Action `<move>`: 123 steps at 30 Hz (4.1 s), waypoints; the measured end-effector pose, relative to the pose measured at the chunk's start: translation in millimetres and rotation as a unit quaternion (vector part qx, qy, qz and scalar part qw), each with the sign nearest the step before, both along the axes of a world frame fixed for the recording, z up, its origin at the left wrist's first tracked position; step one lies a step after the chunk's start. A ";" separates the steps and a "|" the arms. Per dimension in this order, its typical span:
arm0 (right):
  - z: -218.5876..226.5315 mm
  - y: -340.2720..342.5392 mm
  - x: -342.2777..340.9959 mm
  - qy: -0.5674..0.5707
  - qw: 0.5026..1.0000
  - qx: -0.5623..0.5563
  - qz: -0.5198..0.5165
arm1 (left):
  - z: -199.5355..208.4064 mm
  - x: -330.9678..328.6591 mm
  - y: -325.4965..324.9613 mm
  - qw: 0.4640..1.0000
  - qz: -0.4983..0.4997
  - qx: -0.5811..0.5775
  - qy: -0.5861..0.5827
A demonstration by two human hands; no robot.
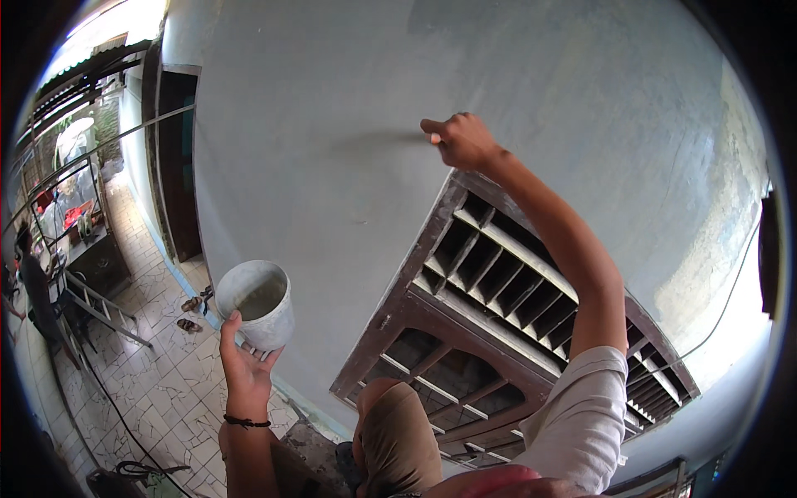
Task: The person paints a wall and the frame above a window by dipping a paintbrush into a handheld paint container and applying paint to the surfaces.
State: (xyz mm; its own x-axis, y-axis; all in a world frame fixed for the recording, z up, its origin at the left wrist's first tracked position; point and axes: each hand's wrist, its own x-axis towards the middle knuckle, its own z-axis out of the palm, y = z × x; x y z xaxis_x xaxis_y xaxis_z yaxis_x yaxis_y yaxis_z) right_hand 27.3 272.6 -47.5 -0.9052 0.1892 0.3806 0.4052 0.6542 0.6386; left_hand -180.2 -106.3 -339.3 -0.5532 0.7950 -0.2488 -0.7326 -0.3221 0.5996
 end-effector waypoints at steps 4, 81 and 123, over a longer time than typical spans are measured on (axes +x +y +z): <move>48.9 6.3 18.7 0.164 0.977 -0.111 0.076 | 3.1 5.0 3.2 1.000 0.008 -0.012 0.004; -237.7 -155.3 -105.0 0.400 -0.099 -0.889 0.202 | -10.6 1.8 -5.0 0.998 -0.010 -0.032 0.057; -261.3 -225.7 -150.5 0.267 0.235 -0.933 0.061 | -12.0 -63.4 -80.3 0.937 0.290 -0.022 0.191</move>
